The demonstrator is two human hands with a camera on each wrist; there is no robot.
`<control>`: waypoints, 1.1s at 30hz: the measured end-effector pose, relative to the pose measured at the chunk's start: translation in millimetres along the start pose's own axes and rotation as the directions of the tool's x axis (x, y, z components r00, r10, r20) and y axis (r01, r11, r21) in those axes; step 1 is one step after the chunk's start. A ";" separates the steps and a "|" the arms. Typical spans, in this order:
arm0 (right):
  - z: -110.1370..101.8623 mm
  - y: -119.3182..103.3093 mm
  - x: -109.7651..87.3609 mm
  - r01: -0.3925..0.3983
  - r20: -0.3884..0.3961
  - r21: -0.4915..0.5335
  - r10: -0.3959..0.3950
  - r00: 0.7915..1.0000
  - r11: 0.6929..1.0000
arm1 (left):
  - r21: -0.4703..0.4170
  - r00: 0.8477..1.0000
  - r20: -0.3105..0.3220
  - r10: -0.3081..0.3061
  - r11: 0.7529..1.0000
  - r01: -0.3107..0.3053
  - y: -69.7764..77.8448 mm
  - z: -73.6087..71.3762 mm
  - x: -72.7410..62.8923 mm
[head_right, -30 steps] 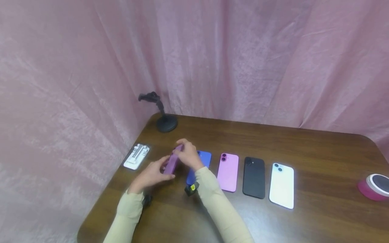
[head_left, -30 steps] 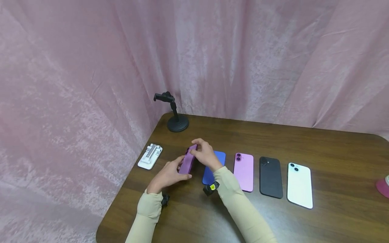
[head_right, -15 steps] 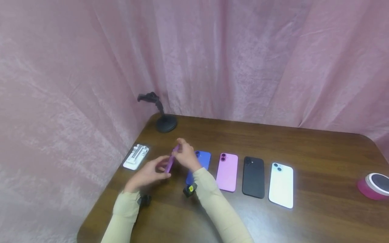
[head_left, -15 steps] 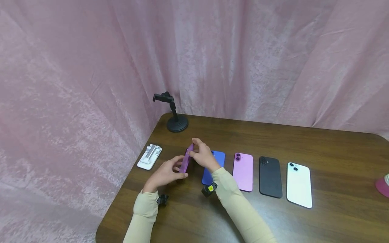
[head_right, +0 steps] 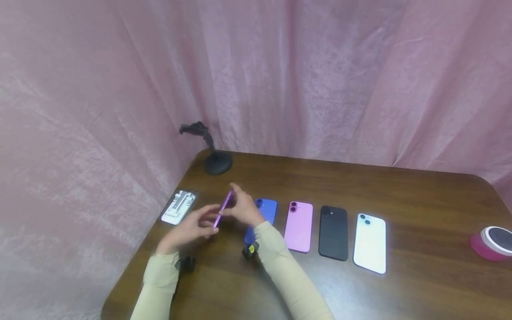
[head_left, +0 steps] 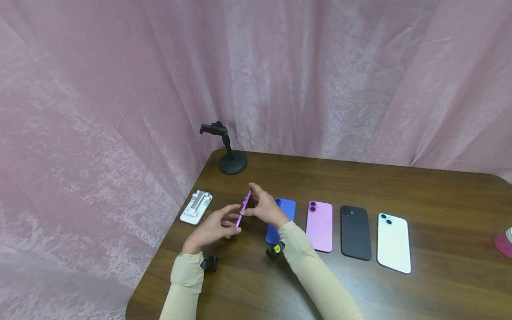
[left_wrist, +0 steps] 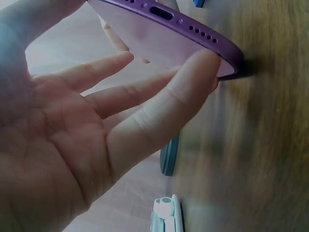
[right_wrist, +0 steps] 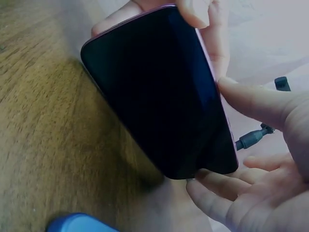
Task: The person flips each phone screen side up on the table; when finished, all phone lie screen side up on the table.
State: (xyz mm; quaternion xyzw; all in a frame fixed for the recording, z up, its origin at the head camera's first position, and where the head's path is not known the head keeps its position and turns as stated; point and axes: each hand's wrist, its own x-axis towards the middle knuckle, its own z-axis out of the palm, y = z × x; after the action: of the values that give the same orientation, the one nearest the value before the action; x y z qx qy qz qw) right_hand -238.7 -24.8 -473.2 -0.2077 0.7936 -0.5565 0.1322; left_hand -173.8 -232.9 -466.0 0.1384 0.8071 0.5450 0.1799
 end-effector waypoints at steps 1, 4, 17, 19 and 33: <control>0.5 0.9 0.1 0.001 0.006 0.005 -0.001 1.000 1.000 | -0.001 1.000 0.005 0.001 1.000 -0.001 0.3 -0.4 -0.3; 1.2 2.8 0.6 0.007 0.016 0.017 -0.007 1.000 1.000 | -0.001 1.000 0.011 0.005 1.000 -0.005 0.5 -0.7 -0.4; 4.1 8.4 1.9 0.020 0.073 0.032 -0.023 0.997 0.999 | -0.044 0.999 0.019 0.045 0.998 -0.044 -1.1 -3.3 -1.2; 4.4 8.2 1.9 0.013 0.073 0.030 -0.015 0.997 0.999 | -0.044 0.999 0.015 0.046 0.998 -0.045 -0.7 -2.6 -0.8; 15.9 8.1 -0.3 -0.037 0.047 -0.131 0.043 0.998 0.991 | 0.021 0.998 -0.010 0.055 0.998 -0.055 3.4 4.6 -1.4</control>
State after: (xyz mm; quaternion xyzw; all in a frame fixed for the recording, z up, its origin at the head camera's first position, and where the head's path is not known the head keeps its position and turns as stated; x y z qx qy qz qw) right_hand -232.8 -35.4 -486.3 -0.2138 0.8286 -0.4954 0.1491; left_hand -170.5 -228.4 -464.2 0.1598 0.8095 0.5421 0.1592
